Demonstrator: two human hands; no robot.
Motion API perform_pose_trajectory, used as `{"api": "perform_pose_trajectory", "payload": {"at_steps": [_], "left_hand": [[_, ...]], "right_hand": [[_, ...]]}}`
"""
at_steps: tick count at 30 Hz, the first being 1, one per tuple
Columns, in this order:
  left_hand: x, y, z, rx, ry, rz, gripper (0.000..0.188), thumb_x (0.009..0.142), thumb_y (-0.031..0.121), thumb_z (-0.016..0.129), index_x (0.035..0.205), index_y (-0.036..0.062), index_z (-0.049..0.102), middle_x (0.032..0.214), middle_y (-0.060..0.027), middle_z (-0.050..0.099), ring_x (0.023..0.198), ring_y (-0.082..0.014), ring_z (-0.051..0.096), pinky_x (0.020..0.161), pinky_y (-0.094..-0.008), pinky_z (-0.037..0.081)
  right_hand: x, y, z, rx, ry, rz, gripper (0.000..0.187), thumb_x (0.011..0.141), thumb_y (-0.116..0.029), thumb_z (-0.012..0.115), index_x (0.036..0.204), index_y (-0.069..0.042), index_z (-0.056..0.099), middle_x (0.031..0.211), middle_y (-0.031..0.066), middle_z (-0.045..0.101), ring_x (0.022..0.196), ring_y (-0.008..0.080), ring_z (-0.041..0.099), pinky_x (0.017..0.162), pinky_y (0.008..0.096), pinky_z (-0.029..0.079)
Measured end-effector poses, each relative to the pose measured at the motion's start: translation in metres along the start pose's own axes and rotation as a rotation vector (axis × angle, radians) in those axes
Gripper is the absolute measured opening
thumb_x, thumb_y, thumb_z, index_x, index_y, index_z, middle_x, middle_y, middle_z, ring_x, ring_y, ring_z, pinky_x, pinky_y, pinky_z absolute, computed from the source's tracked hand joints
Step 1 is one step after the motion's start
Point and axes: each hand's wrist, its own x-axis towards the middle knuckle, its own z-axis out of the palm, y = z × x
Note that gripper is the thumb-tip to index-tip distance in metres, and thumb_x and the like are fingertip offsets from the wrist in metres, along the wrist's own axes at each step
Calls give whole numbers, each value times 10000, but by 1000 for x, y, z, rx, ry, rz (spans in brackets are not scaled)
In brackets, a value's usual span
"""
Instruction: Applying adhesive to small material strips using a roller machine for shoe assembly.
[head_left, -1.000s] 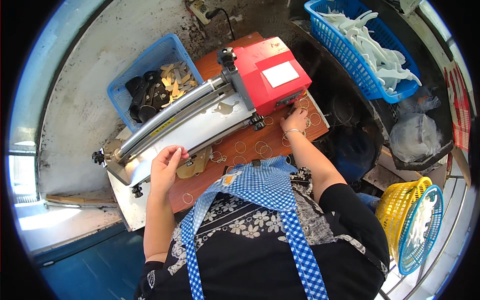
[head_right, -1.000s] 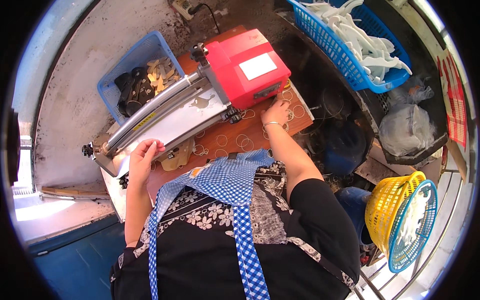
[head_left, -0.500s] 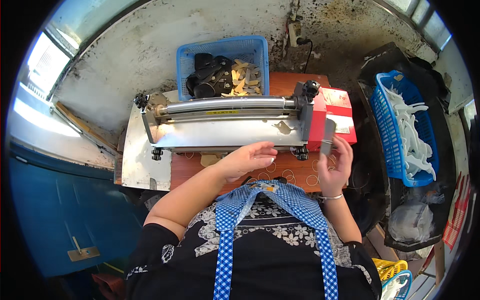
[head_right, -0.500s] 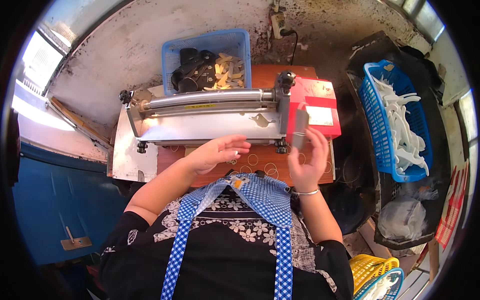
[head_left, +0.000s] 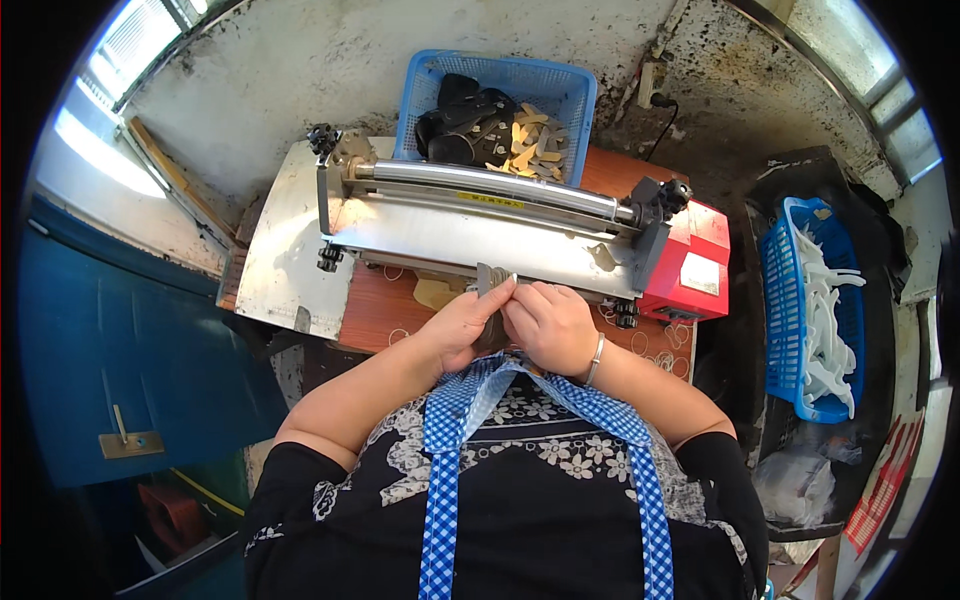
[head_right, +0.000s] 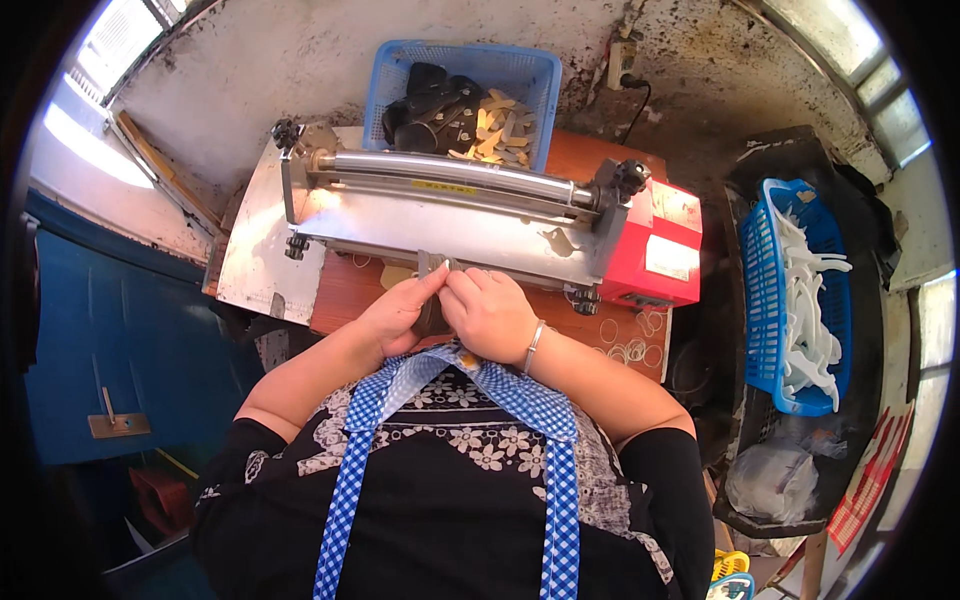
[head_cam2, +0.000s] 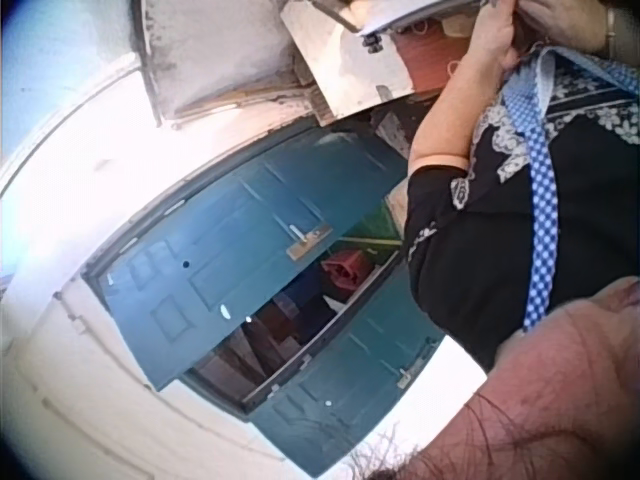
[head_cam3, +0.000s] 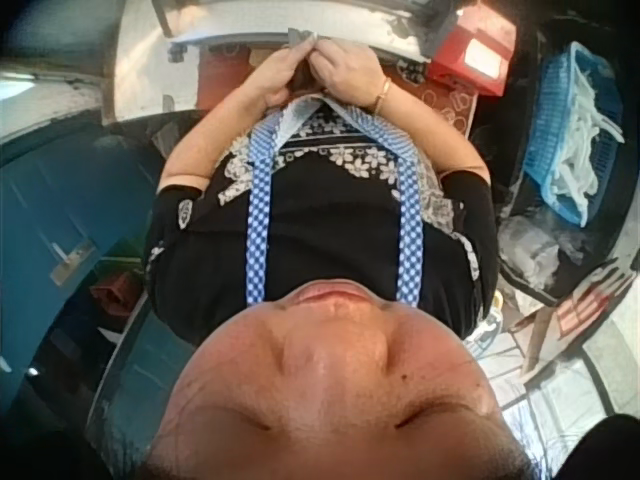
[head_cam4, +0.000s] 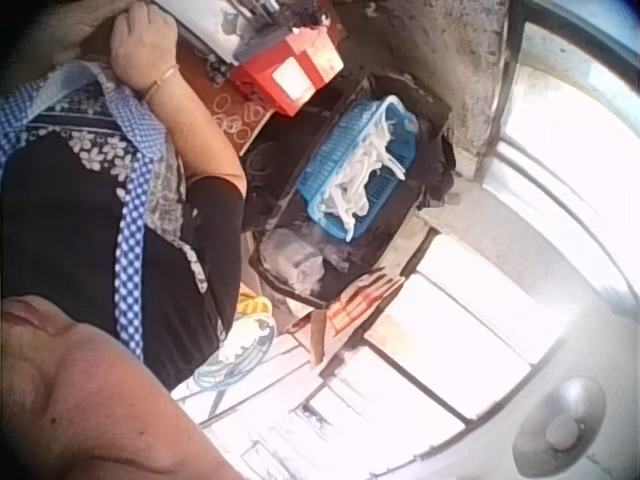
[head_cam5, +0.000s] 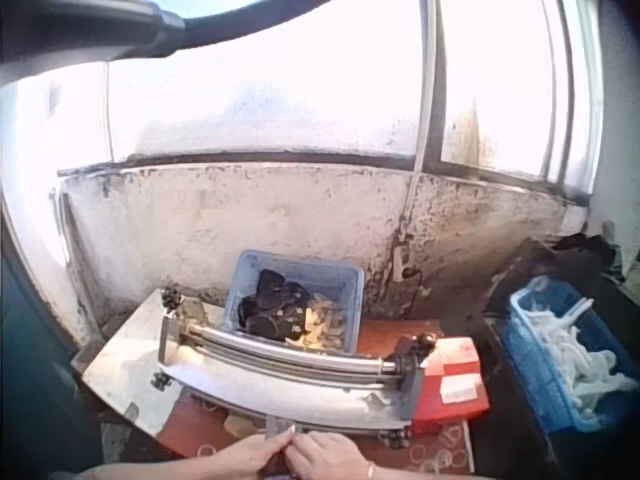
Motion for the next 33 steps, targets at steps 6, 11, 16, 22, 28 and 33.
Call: {"api": "perform_pose_trajectory", "payload": {"at_steps": [6,11,16,22,28,33], "left_hand": [[-14,17,-44,770,-57,309,448,764,354,596,1025,14,465,805,-18,535,692,-66,486,608,-208,417],[-39,25,-37,1378,348,226,563,658,110,584,1136,-61,342,865,-244,556,813,-331,557,706,-346,431],[-59,27,-37,1054,248,122,513,693,93,545,1127,-74,329,847,-274,547,807,-361,552,698,-371,431],[-76,13,-42,1450,435,100,587,687,123,591,1167,-60,305,923,-280,531,848,-379,538,728,-367,428],[-116,20,-91,663,386,268,290,706,7,568,974,-17,460,754,-59,540,613,-102,520,519,-218,423],[-81,9,-84,63,372,437,227,710,-14,579,920,-12,492,789,-95,557,688,-188,577,599,-283,497]], "right_hand": [[18,-4,21,218,198,30,233,555,-52,601,768,-34,507,791,71,527,671,206,545,534,277,435],[30,-6,37,182,235,87,207,559,-24,572,738,-40,470,740,68,486,628,209,508,504,285,424],[33,-15,40,292,186,177,191,582,-20,563,740,-35,458,731,79,474,629,230,509,495,315,430],[30,-10,62,253,0,216,144,635,-68,547,732,-22,451,717,103,459,598,267,517,494,348,454],[2,15,66,239,-462,188,155,652,-140,562,704,-5,507,703,135,520,614,291,544,558,370,463],[4,22,61,223,-423,327,245,674,-272,612,732,-44,544,678,117,534,667,283,555,587,370,450]]}}
